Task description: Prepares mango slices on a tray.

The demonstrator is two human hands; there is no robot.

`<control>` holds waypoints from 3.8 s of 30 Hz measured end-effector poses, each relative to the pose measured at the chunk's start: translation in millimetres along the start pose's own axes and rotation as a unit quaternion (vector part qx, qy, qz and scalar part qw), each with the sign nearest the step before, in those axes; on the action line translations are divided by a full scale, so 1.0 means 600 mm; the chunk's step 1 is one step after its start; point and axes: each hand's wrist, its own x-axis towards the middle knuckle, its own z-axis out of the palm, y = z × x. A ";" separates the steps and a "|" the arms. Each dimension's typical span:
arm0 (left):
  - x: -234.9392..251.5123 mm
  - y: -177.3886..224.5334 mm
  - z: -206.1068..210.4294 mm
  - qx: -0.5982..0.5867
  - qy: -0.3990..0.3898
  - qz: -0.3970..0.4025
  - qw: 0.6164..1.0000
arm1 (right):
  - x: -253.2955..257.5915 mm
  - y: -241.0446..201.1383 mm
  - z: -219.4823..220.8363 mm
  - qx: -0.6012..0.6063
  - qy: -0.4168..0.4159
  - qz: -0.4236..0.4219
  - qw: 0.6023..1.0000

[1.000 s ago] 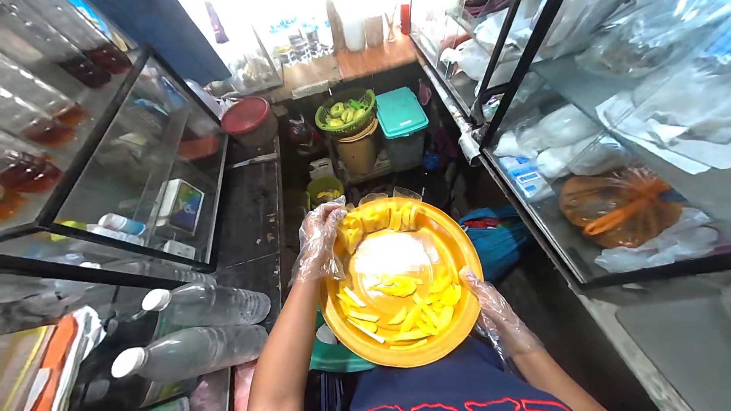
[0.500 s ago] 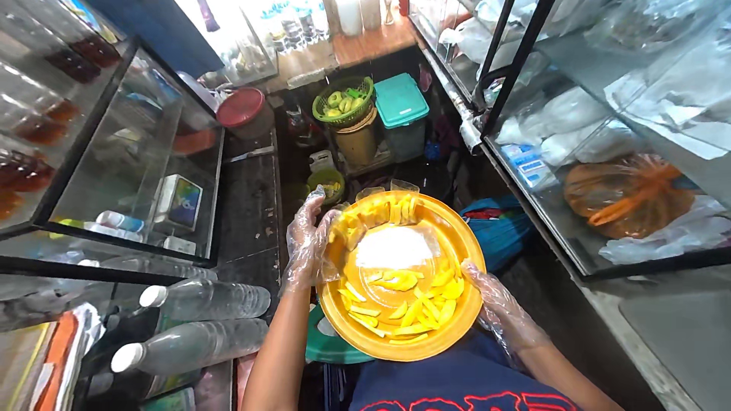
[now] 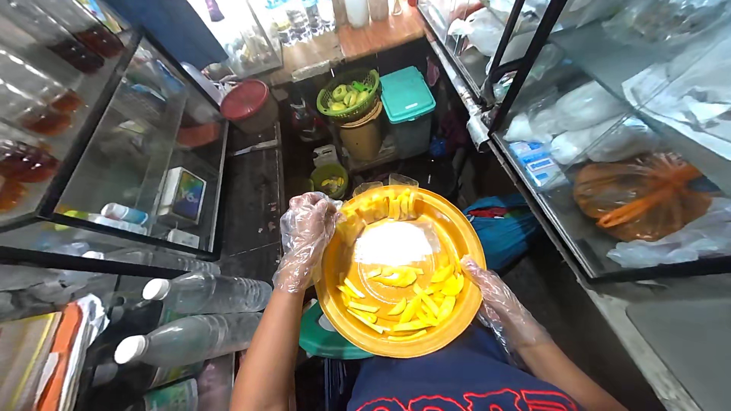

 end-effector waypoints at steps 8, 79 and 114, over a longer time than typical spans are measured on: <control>0.000 -0.004 -0.018 0.040 -0.039 0.047 0.997 | 0.008 0.000 -0.001 0.025 -0.013 0.000 1.000; 0.010 0.044 0.003 0.182 -0.179 -0.116 0.960 | -0.010 -0.002 0.000 -0.037 -0.030 -0.018 0.999; -0.038 0.032 0.086 0.108 0.005 -0.108 0.988 | -0.015 0.004 0.009 -0.026 -0.041 -0.020 0.999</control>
